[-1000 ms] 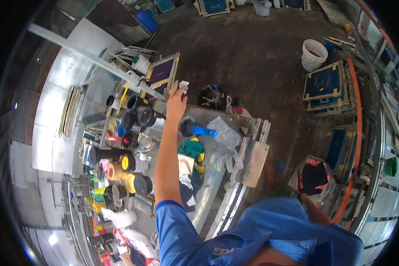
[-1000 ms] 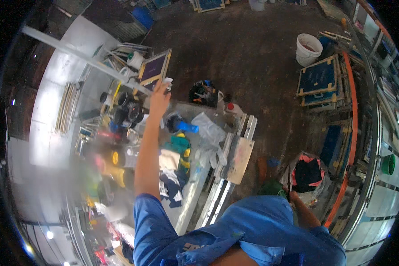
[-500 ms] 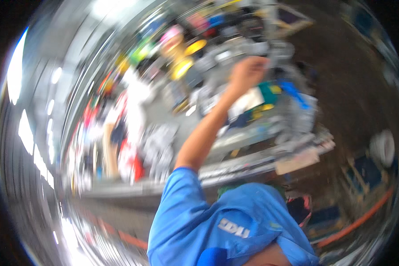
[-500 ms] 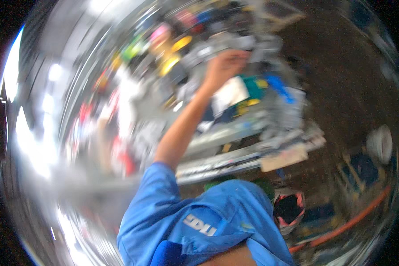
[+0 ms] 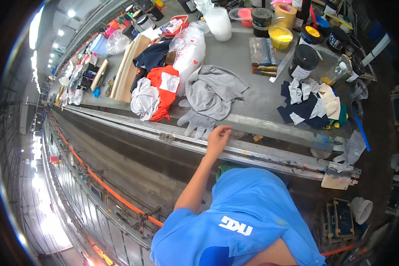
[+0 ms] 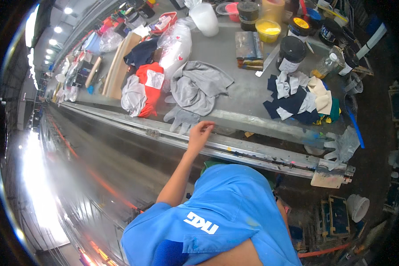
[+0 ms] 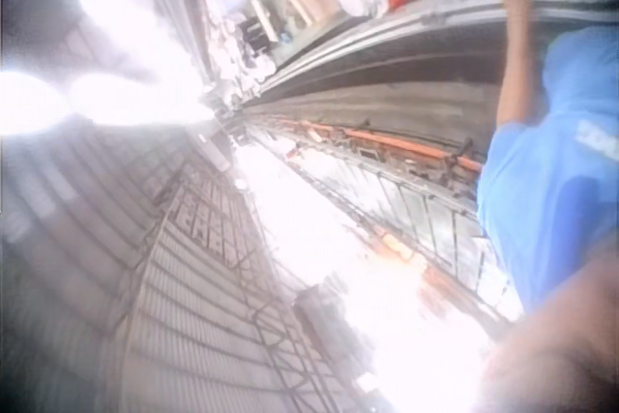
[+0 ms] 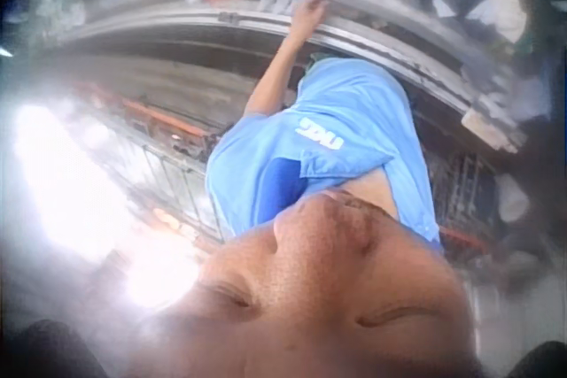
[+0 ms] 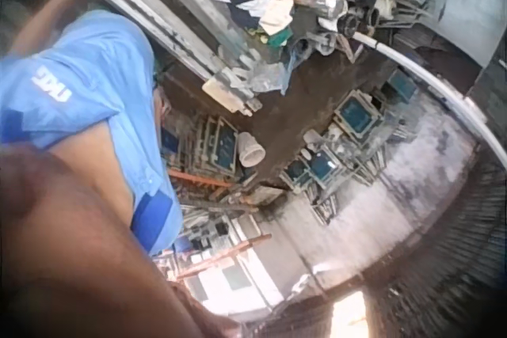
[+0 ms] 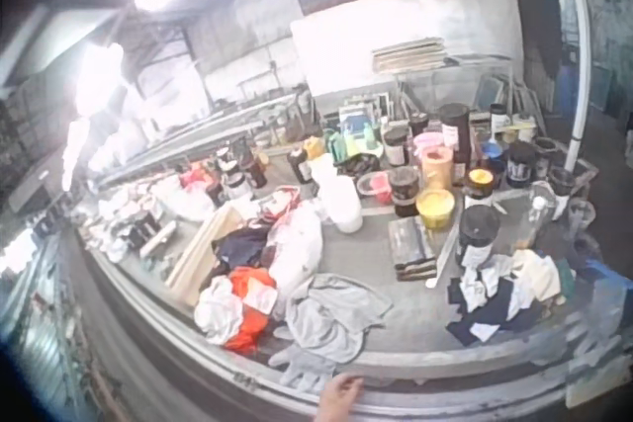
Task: The person uses large shears to cut a grey sweatshirt and a red t-shirt into strips on a metal workbench. They repeatedly unfold, fold, and cut the garments into long, narrow pieces, handling the fabric and tools with both hands.
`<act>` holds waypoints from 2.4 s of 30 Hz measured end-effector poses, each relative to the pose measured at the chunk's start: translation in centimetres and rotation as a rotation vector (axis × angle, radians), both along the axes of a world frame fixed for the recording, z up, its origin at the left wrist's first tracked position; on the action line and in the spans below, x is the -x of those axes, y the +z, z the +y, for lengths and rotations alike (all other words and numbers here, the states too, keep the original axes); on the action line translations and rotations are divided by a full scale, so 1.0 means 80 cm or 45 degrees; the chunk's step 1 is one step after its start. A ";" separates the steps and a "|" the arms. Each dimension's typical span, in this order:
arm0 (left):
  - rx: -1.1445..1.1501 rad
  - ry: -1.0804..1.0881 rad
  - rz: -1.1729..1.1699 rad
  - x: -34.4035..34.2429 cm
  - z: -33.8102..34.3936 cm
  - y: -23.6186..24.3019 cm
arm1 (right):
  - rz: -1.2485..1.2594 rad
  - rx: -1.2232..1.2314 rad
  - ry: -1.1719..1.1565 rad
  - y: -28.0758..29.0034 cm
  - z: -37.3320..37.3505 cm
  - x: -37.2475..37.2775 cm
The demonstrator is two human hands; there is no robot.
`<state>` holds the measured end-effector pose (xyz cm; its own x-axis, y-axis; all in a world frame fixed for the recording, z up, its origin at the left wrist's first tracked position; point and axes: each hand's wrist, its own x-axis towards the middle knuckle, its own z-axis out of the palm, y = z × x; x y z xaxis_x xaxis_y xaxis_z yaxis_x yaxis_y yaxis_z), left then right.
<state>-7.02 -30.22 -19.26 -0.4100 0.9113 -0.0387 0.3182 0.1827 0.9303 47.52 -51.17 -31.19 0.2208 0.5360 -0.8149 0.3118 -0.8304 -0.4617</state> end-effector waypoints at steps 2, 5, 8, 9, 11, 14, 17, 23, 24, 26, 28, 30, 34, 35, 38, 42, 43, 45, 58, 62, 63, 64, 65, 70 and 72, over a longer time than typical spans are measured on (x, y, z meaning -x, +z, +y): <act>0.022 -0.020 0.256 0.025 -0.017 0.003 | 0.000 -0.023 0.050 0.017 -0.006 0.029; -0.124 -0.053 0.482 0.049 0.013 0.028 | 0.005 -0.065 0.099 0.043 -0.009 0.061; -0.376 -0.001 0.782 0.065 0.075 0.028 | 0.010 -0.112 0.135 0.064 -0.016 0.083; -0.386 -0.019 0.837 0.066 0.096 0.027 | 0.008 -0.123 0.143 0.069 -0.020 0.089; -0.390 -0.052 0.958 0.070 0.131 0.025 | 0.008 -0.139 0.159 0.078 -0.027 0.098; -0.204 -0.159 1.175 0.087 0.167 0.010 | 0.010 -0.185 0.165 0.089 -0.038 0.110; -0.001 -0.285 1.057 0.130 0.191 0.002 | 0.030 -0.233 0.174 0.099 -0.049 0.117; -0.261 -0.297 0.008 0.210 0.209 0.179 | 0.137 -0.363 0.199 0.119 -0.078 0.132; -0.357 -0.288 -0.181 0.207 0.199 0.226 | 0.171 -0.387 0.215 0.126 -0.085 0.129; -0.391 -0.258 -0.315 0.212 0.180 0.298 | 0.245 -0.438 0.287 0.136 -0.091 0.123; -0.508 -0.312 -0.610 0.232 0.175 0.338 | 0.275 -0.261 0.365 0.188 -0.069 0.124; -0.659 -0.346 -0.662 0.246 0.170 0.376 | 0.309 0.014 0.542 0.252 -0.015 0.120; -0.748 -0.424 -0.718 0.244 0.180 0.433 | 0.181 0.295 1.164 0.393 0.091 0.140; -0.732 -0.451 -0.711 0.251 0.173 0.437 | 0.217 0.054 1.196 0.345 0.073 0.085; -0.731 -0.546 -0.739 0.224 0.171 0.435 | 0.686 -0.116 0.553 0.410 0.131 0.143; -0.643 -0.662 -0.874 0.197 0.157 0.437 | 0.840 -0.720 0.281 0.400 0.222 0.264; -0.605 -0.703 -0.874 0.194 0.157 0.436 | 0.813 -0.882 0.332 0.393 0.248 0.297; -0.575 -0.771 -0.908 0.191 0.156 0.437 | 0.861 -1.096 0.331 0.388 0.298 0.356; -0.407 -0.689 -0.588 0.126 0.102 0.394 | 1.205 -1.356 0.384 0.516 0.404 0.554; -0.386 -0.700 -0.598 0.130 0.100 0.380 | 1.223 -1.378 0.387 0.523 0.418 0.560; -0.409 -0.664 -0.677 0.138 0.100 0.380 | 1.250 -1.368 0.384 0.522 0.424 0.557; -0.433 -0.639 -0.755 0.146 0.100 0.383 | 1.272 -1.364 0.372 0.523 0.429 0.550; -0.496 -0.595 -0.814 0.157 0.099 0.391 | 1.254 -1.397 0.370 0.531 0.434 0.539; -0.864 -0.032 -0.916 0.291 0.099 0.462 | 1.011 -1.671 0.063 0.585 0.481 0.452; -0.958 0.036 -0.969 0.379 0.082 0.494 | 0.984 -1.743 -0.130 0.622 0.508 0.415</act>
<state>-37.34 -23.65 20.26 -0.5365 0.7980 0.2745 -0.3884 -0.5223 0.7592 14.29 -10.53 18.56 0.0774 0.9415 0.3280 -0.3748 0.3323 -0.8655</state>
